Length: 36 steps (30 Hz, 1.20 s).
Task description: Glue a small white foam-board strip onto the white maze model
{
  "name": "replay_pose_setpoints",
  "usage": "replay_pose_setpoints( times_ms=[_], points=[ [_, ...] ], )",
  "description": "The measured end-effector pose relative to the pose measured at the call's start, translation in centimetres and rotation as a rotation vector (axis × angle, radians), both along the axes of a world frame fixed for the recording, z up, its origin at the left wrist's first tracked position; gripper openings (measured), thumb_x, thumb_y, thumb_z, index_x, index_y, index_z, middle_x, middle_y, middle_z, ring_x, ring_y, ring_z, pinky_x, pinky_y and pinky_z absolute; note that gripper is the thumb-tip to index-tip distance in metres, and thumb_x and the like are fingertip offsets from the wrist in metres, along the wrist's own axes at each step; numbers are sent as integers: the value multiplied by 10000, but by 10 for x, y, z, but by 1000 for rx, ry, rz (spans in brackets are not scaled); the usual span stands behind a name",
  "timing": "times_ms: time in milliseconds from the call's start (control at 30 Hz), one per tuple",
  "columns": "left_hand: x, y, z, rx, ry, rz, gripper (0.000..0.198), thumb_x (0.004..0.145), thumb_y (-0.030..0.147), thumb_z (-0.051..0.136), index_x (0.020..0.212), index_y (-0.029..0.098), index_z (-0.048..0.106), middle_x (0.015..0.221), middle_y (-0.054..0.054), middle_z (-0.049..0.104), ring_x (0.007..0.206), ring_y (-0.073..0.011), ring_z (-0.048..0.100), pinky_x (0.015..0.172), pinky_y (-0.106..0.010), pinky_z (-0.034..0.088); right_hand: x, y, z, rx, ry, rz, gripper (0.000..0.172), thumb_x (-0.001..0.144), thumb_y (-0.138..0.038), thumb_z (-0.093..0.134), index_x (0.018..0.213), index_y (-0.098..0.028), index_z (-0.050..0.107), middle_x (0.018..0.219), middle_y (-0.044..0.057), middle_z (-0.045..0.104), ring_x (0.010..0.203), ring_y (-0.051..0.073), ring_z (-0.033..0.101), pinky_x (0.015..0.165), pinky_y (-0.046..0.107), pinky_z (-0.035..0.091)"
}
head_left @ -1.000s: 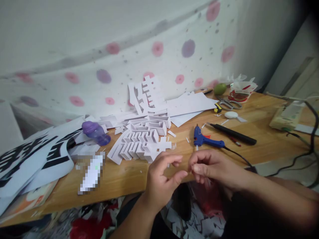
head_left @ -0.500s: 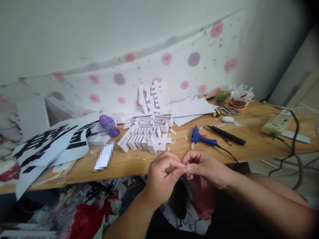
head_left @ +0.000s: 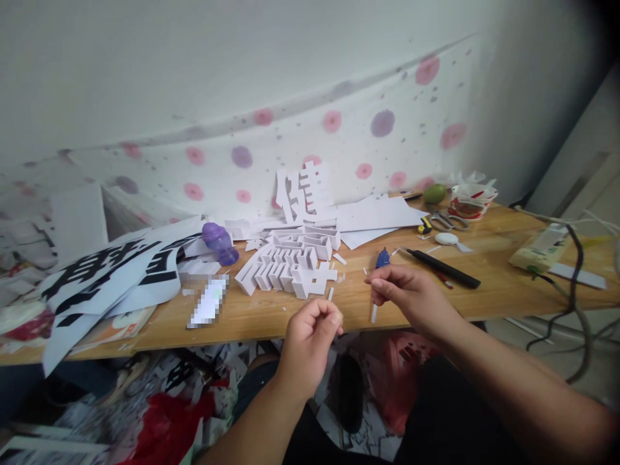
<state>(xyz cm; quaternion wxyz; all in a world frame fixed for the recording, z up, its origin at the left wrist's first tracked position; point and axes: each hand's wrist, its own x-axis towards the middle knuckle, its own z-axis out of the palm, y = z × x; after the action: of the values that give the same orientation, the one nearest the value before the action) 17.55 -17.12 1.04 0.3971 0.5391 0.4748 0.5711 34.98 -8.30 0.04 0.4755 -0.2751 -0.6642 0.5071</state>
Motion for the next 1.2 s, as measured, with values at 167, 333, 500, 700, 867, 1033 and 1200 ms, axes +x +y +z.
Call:
replay_pose_setpoints(
  times_ms=[167,333,500,700,867,1033,1200],
  points=[
    [2,7,-5,-140,-356,-11,226,816,332,615,739,120,621,703,-21,574,649,-104,499,649,-233,400,-7,-13,7,176,6,101,133,845,-300,643,873,-184,703,805,34,652,751,127,610,700,246,494],
    [5,10,-8,-190,-525,-31,216,750,310,705,755,99,662,738,-46,621,667,-100,525,652,-220,430,-23,-17,1,426,-34,104,167,879,-216,609,1020,-231,697,865,40,663,842,137,612,757,254,502],
    [7,10,-14,-268,-704,-43,189,720,257,742,799,102,666,803,-61,650,745,-126,583,733,-255,461,-27,-12,-14,659,-150,0,281,883,-186,585,1150,-248,647,959,68,606,885,158,594,743,270,511],
    [4,12,-21,-351,-853,-32,171,738,238,730,802,100,652,839,-74,673,764,-127,615,776,-260,477,-28,-10,-17,839,-316,-109,258,892,-188,557,1131,-201,651,1011,91,575,893,178,577,731,305,514],
    [-1,9,-19,-446,-946,-7,154,800,215,660,906,103,647,932,-110,697,885,-169,650,890,-314,471,-29,-5,-20,820,-349,-81,257,899,-165,523,1117,-212,650,1016,89,568,890,178,564,721,320,505],
    [-3,10,-19,-440,-1015,-22,111,826,194,627,904,115,629,1003,-117,693,954,-177,647,915,-318,465,-35,-6,-24,686,-335,-27,271,895,-175,536,1145,-210,634,1038,97,554,955,188,555,796,345,508],
    [2,10,-24,-416,-1071,-48,80,811,177,645,858,115,626,865,-69,691,816,-128,648,818,-262,481,-44,-10,-24,710,-342,-95,221,888,-190,561,1088,-183,655,994,92,551,931,189,545,769,327,499]
  ],
)
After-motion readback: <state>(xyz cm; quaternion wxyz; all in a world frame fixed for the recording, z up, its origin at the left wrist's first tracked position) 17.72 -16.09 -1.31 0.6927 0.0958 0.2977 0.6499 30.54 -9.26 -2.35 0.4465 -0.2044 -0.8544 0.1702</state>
